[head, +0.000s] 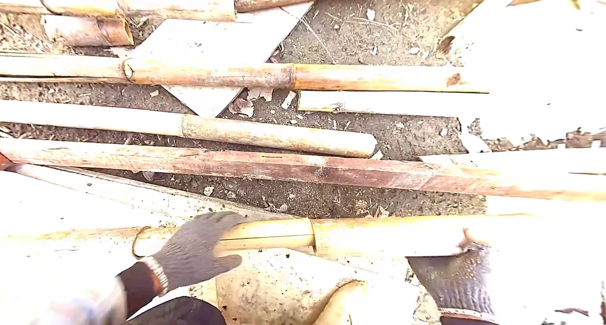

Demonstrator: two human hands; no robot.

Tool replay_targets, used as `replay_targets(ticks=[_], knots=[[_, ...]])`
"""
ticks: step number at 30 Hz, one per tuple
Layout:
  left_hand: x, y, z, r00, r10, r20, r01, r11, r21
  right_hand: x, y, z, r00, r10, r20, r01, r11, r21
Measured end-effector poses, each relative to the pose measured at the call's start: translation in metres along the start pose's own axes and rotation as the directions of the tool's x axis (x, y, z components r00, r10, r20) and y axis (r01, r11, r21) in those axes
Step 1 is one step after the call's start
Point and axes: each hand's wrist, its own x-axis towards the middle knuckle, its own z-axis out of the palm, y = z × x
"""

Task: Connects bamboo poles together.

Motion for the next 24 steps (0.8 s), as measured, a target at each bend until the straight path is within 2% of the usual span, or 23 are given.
replay_targets(ticks=[3,5,8,11,13,14,16,17,18,19,21,22,24], knots=[[-0.034,-0.038,0.030,0.946,0.003,-0.323,0.034,0.993,0.110,0.005,0.000,0.007,0.999,0.023,-0.030,-0.025,0.999,-0.045],[-0.045,-0.050,0.050,0.893,0.067,-0.446,0.020,0.982,0.186,0.006,-0.002,0.007,0.999,0.035,-0.022,-0.037,0.995,-0.097],[-0.046,-0.048,0.057,0.871,0.142,-0.470,-0.055,0.979,0.195,0.005,-0.011,0.003,0.997,0.056,-0.053,-0.066,0.973,-0.219],[-0.036,-0.042,0.053,0.859,0.190,-0.476,-0.123,0.978,0.170,-0.002,-0.022,0.000,0.983,0.047,-0.180,-0.107,0.933,-0.343],[-0.027,-0.035,0.046,0.886,0.208,-0.414,-0.169,0.977,0.129,-0.009,-0.030,-0.001,0.970,-0.014,-0.242,-0.104,0.877,-0.469],[-0.022,-0.029,0.043,0.909,0.212,-0.359,-0.186,0.977,0.106,-0.011,-0.032,-0.003,0.960,-0.094,-0.265,-0.079,0.816,-0.573],[-0.010,-0.016,0.035,0.940,0.222,-0.260,-0.208,0.975,0.083,-0.010,-0.038,-0.010,0.907,-0.350,-0.234,0.034,0.614,-0.789],[-0.003,-0.010,0.033,0.948,0.226,-0.223,-0.214,0.974,0.077,-0.013,-0.042,-0.012,0.868,-0.480,-0.128,0.119,0.450,-0.885],[0.004,-0.004,0.030,0.956,0.227,-0.186,-0.218,0.974,0.068,-0.019,-0.047,-0.012,0.831,-0.553,0.056,0.223,0.239,-0.945],[0.010,0.003,0.027,0.962,0.229,-0.149,-0.222,0.973,0.058,-0.027,-0.052,-0.011,0.794,-0.542,0.275,0.346,0.030,-0.938],[0.025,0.017,0.021,0.977,0.206,-0.063,-0.205,0.979,0.018,-0.039,-0.059,0.002,0.691,-0.328,0.644,0.585,-0.269,-0.765],[0.033,0.024,0.017,0.983,0.184,-0.002,-0.184,0.983,-0.011,-0.042,-0.059,0.014,0.632,-0.180,0.754,0.670,-0.361,-0.648],[0.050,0.037,0.008,0.981,0.155,0.120,-0.145,0.985,-0.092,-0.040,-0.051,0.035,0.525,0.091,0.846,0.766,-0.483,-0.424]])
